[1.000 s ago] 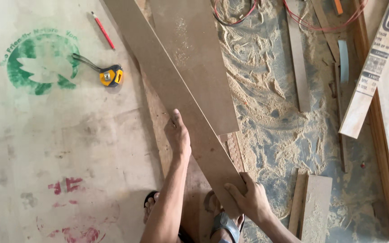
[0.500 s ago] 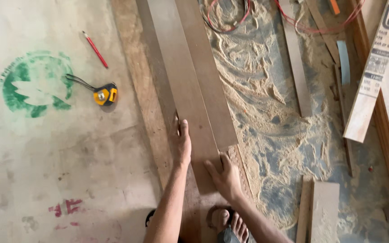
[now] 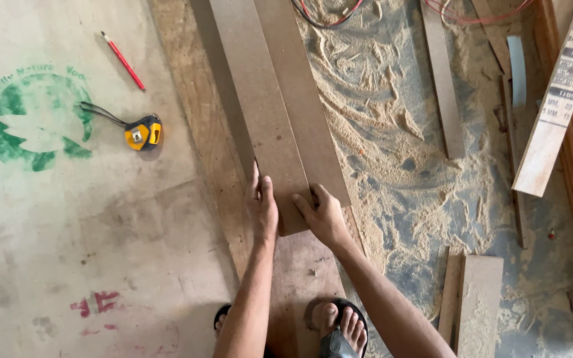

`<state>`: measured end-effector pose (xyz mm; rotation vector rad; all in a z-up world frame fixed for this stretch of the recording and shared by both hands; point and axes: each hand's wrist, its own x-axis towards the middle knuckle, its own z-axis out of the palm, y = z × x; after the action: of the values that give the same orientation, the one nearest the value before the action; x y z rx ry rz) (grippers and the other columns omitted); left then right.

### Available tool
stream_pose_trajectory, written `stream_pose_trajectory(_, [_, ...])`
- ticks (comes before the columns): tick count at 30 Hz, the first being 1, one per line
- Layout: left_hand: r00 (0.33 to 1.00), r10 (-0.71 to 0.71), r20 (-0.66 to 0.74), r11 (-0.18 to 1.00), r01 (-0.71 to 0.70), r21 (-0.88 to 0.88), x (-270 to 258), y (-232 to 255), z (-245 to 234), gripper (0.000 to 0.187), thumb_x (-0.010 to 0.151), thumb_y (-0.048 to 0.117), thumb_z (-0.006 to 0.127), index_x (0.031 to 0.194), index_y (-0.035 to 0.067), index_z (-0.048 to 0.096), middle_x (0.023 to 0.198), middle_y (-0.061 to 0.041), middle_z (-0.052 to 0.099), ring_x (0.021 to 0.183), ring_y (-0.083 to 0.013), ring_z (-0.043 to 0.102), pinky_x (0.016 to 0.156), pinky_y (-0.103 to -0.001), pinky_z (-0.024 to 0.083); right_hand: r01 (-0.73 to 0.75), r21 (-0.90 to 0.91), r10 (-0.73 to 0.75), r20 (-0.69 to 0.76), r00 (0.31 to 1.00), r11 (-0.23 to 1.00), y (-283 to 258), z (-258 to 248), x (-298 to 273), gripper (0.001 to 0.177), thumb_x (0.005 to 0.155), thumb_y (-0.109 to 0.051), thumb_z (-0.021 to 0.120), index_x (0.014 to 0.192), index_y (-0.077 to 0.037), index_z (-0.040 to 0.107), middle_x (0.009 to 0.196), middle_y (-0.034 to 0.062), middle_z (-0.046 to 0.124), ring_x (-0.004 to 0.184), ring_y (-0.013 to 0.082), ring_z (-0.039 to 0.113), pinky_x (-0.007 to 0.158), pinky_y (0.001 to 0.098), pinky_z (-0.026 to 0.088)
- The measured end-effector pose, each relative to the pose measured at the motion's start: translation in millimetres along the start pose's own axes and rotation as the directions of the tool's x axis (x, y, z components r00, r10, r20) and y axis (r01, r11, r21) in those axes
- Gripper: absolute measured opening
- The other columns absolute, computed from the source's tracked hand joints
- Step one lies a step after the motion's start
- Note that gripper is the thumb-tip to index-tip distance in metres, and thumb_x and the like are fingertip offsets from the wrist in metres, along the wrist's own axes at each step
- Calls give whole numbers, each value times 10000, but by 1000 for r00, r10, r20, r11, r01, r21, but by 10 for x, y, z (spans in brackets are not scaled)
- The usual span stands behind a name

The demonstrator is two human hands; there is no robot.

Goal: The person measures and marks wood pieces using a tape measure and a pencil, then cuts one of the pieces with a circular saw while working on the workshop floor.

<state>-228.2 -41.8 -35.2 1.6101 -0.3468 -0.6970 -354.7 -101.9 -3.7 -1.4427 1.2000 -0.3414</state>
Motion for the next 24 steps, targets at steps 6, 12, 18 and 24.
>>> stream_pose_trajectory(6, [998, 2, 58, 998, -6, 68, 20, -172, -114, 582, 1092, 307, 527, 1588, 35, 391, 1681, -134, 373, 1566, -265, 338, 1278, -389, 282, -228, 512, 153, 184, 971, 828, 473, -24, -521, 361, 1026, -177, 607, 1259, 99, 596, 1099, 190, 737, 929, 229, 757, 820, 375, 650])
stream_pose_trajectory(12, [993, -65, 102, 998, 66, -9, 24, -107, -84, 623, 1078, 353, 540, 1610, 80, 364, 1693, -121, 353, 1566, -267, 343, 1275, -392, 300, -188, 646, 144, 121, 982, 740, 475, 24, -706, 395, 1045, -181, 583, 1319, 104, 586, 1153, 181, 722, 989, 229, 745, 887, 382, 631])
stream_pose_trajectory(18, [991, 129, 38, 906, -134, 402, 24, 29, -82, 580, 1138, 298, 494, 1655, 101, 319, 1713, -163, 366, 1607, -365, 286, 1311, -540, 218, -292, 442, 283, 86, 955, 848, 453, -108, -715, 325, 1041, -221, 588, 1208, 50, 652, 938, 142, 753, 804, 201, 739, 736, 348, 640])
stream_pose_trajectory(24, [887, 313, 341, 498, -459, 736, -34, -6, -355, 796, 1075, 531, 596, 1655, 102, 260, 1695, -240, 305, 1608, -399, 273, 1309, -603, 223, -297, 18, 297, -132, 946, 955, 627, -270, -842, 221, 1045, -194, 658, 1052, 16, 725, 732, 86, 690, 606, 105, 577, 525, 267, 462])
